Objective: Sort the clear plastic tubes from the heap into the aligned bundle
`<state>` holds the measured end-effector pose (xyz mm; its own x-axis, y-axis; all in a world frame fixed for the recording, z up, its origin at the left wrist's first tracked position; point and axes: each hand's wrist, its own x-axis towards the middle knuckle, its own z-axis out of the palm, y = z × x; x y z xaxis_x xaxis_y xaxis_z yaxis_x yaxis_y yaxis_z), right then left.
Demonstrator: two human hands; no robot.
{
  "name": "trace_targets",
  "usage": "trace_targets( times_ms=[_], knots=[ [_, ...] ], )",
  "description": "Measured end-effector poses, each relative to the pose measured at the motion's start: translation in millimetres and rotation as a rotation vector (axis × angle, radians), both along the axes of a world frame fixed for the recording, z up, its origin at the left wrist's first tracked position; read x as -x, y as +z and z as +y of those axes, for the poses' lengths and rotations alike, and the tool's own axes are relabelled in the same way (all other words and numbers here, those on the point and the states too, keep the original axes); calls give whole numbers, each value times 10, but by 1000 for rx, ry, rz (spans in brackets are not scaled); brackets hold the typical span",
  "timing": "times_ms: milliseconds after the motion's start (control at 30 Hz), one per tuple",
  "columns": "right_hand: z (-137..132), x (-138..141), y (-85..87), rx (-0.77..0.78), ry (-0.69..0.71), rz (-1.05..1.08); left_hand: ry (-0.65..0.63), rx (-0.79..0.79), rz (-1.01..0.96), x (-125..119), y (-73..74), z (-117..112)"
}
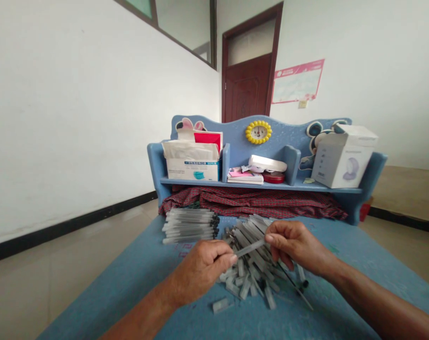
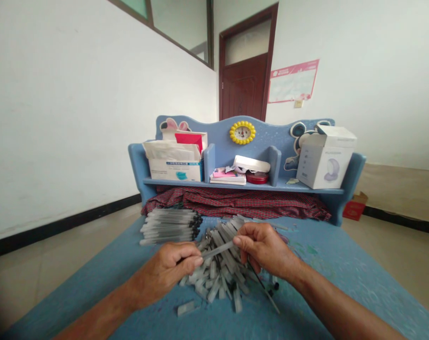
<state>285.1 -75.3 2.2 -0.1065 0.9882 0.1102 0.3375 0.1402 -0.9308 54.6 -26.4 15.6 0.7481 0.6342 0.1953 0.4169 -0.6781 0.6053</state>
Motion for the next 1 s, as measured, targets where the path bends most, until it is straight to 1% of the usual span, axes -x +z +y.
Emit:
trace_targets(
  times_ms=[100, 167, 300, 400, 567, 633, 767, 933, 1000],
  knots=[
    [8, -12, 2, 28, -30, -34, 23, -3, -4, -5, 15, -15],
    [10, -15, 2, 44, -21, -40, 28, -9, -6, -6, 20, -19],
    [-1, -8, 25, 44, 31, 40, 30, -8, -1, -8, 14, -13],
    [-11, -2, 51, 34, 29, 89, 38, -14, -6, -12, 3, -8],
    [-4, 1, 41, 48, -46, -51, 31, -24, -34, -26, -6, -11],
    [-1, -6, 34, 60, -33, -38, 28, -22, -38, -30, -4, -13],
    [-6, -26, 44, 58, 46, 39, 33, -18, -29, -34, 0, -10],
    [2, -21, 37, 85, -24, -59, 39, -9, -2, -30, 4, -7],
    [3, -24, 40, 92, -3, -30, 29, -1, 2, -23, 3, -7]
  ],
)
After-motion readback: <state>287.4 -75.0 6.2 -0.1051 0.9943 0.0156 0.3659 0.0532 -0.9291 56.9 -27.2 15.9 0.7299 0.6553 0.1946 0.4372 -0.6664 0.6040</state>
